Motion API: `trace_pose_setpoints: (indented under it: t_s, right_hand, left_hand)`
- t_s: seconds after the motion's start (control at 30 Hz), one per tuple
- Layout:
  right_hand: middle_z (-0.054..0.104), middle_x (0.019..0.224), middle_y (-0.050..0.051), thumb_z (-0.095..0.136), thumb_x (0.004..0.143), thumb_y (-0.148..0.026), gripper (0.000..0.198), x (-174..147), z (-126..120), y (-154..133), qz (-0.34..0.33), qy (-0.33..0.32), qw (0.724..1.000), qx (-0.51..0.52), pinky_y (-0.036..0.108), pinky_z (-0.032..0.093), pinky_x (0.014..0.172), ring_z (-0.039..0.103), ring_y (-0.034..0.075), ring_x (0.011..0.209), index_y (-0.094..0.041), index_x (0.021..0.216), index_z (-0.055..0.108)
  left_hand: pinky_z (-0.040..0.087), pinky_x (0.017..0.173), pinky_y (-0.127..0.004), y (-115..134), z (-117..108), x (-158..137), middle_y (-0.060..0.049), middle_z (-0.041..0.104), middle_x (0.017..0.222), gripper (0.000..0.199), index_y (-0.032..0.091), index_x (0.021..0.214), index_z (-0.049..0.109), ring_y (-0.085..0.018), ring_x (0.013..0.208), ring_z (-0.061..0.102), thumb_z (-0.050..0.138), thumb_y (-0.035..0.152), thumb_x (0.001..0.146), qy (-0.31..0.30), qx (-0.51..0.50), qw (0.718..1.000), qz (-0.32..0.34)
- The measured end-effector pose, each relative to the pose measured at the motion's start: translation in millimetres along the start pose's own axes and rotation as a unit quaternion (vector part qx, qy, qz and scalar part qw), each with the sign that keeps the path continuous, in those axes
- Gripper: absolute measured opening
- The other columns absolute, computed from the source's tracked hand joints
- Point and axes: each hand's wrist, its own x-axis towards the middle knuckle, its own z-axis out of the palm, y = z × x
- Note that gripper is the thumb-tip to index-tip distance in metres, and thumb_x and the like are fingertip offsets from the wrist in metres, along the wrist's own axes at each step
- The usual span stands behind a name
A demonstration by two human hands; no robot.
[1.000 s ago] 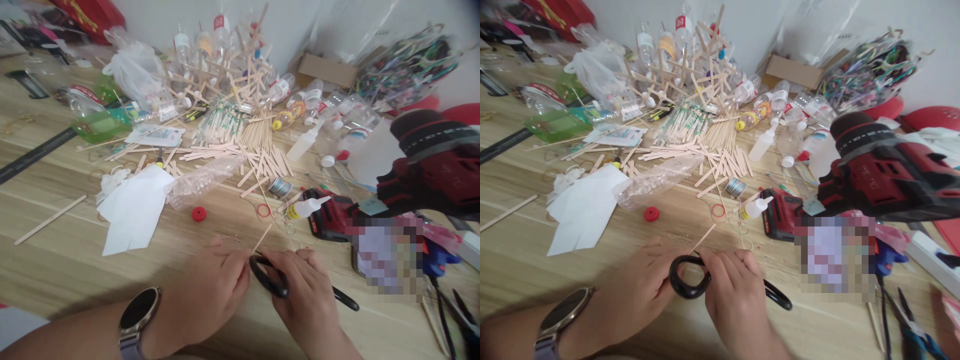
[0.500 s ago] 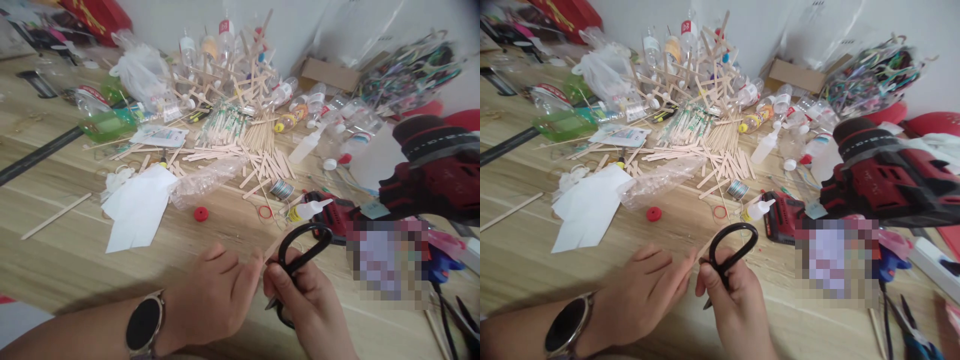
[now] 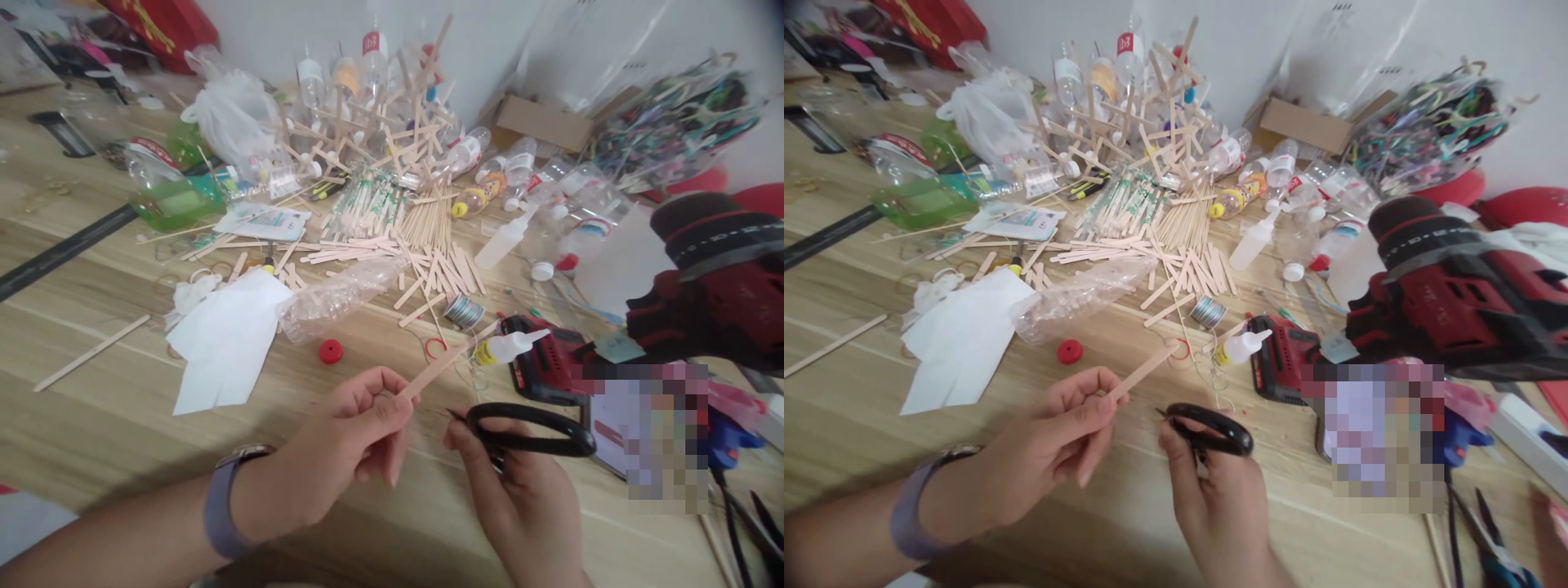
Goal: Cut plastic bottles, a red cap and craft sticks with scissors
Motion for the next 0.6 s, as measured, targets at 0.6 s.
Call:
trace_pose_setpoints:
  t_s: [0.6]
  right_hand:
    - [0.07,0.075,0.001,0.045,0.101,-0.013,0.014,-1.7,0.5,-15.6,-0.151,0.023,0.987,-0.052,0.029,0.043,0.072,0.063,0.011,0.063,-0.015,0.107,0.058]
  left_hand:
    - [0.034,0.049,-0.021,-15.5,2.7,-10.8,0.007,0.051,0.06,0.04,0.02,0.09,0.05,-0.009,0.052,0.046,0.05,0.06,0.094,0.039,0.188,0.981,0.016]
